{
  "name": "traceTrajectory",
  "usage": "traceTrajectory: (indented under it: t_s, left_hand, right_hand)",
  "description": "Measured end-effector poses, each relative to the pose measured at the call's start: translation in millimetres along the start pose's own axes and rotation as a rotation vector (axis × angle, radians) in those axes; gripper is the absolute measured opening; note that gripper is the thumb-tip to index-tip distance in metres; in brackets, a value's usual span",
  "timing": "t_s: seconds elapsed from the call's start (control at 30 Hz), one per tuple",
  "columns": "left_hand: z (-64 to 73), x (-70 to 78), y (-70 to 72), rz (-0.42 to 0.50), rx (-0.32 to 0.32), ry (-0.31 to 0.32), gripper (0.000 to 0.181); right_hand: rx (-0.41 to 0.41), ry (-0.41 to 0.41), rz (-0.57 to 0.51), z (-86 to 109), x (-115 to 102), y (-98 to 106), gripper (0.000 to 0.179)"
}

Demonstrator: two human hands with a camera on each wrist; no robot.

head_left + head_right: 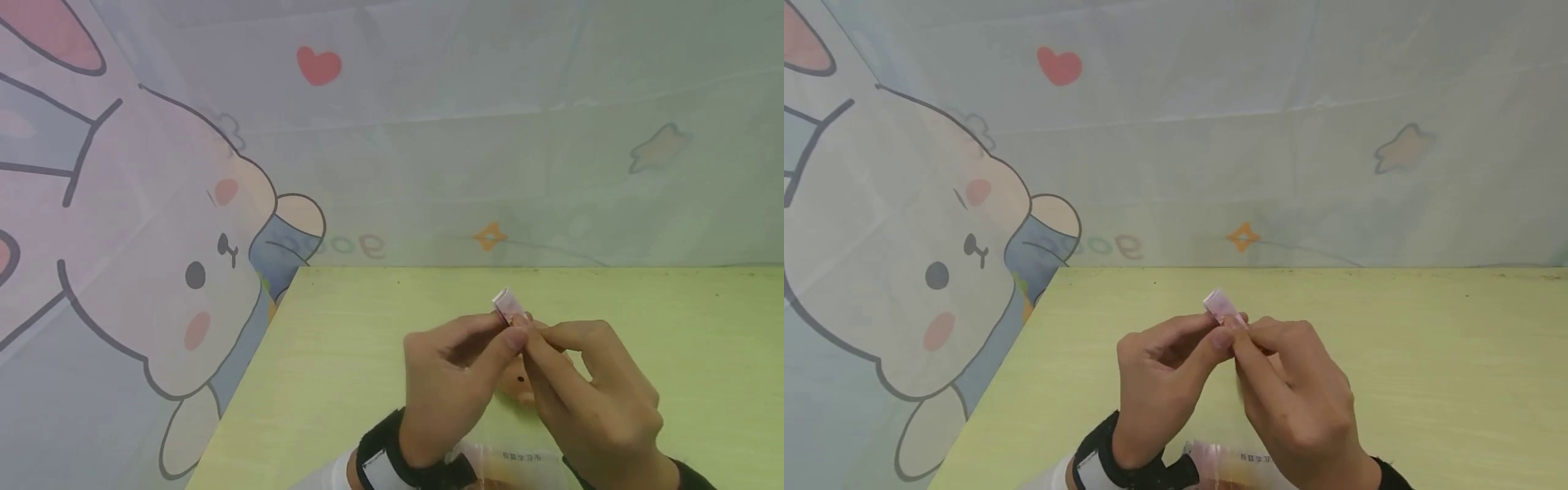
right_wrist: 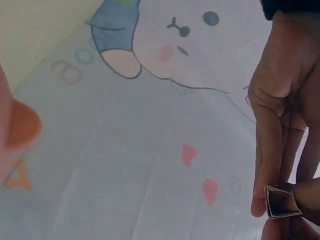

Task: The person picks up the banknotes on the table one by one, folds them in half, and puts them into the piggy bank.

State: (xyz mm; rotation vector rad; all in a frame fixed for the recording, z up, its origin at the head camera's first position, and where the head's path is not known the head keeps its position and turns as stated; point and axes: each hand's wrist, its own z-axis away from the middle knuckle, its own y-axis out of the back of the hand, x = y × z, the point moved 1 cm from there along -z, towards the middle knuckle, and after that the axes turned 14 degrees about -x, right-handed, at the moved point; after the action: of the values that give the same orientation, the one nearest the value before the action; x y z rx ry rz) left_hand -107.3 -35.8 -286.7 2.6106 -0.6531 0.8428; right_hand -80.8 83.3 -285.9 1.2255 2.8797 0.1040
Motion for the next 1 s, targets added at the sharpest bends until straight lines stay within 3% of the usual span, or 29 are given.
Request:
traceTrajectory:
  t_s: [0.17,0.27,0.4,0.5,0.57,0.6,0.67,0.77,0.83,0.93,1.0]
  left_hand:
    - [-1.8,-5.1,7.4,0.109,0.114,0.065,0.013]
    - [-2.5,-6.5,11.2,0.148,0.122,0.072,0.015]
    - [-3.9,-5.8,13.4,0.163,0.068,0.062,0.016]
    - [-4.9,-4.5,13.6,0.170,0.059,0.070,0.014]
    - [-5.4,-3.9,13.3,0.195,0.054,0.066,0.013]
    - [-5.6,-3.7,13.2,0.210,0.050,0.064,0.013]
    - [-5.6,-3.4,12.4,0.231,0.043,0.068,0.014]
    - [-4.4,-3.0,10.6,0.259,0.023,0.061,0.017]
    - [-3.4,-2.2,9.4,0.256,0.017,0.060,0.019]
    - [-2.8,-1.4,9.2,0.226,0.031,0.056,0.019]
    - [-3.5,-1.5,10.8,0.189,0.048,0.053,0.017]
  right_hand:
    - [-0.214,-0.166,-0.152,-1.6,0.4,9.1,0.035]
    - [-0.295,-0.294,-0.394,-2.8,3.7,17.1,0.025]
    - [-0.285,-0.439,-0.785,-2.7,7.0,24.4,0.017]
    - [-0.256,-0.484,-0.925,-2.1,7.9,26.5,0.019]
    - [-0.234,-0.423,-0.899,-1.9,8.7,25.0,0.017]
    - [-0.229,-0.375,-0.834,-1.7,8.7,23.8,0.015]
    - [-0.209,-0.258,-0.631,-0.8,8.4,19.9,0.015]
    - [-0.157,-0.099,-0.228,2.2,6.7,12.5,0.019]
    - [-0.134,-0.031,-0.050,4.4,5.9,8.6,0.020]
    - [-0.130,0.042,0.041,4.9,5.0,4.3,0.020]
    - [-0.181,0.048,-0.010,2.9,3.7,3.2,0.022]
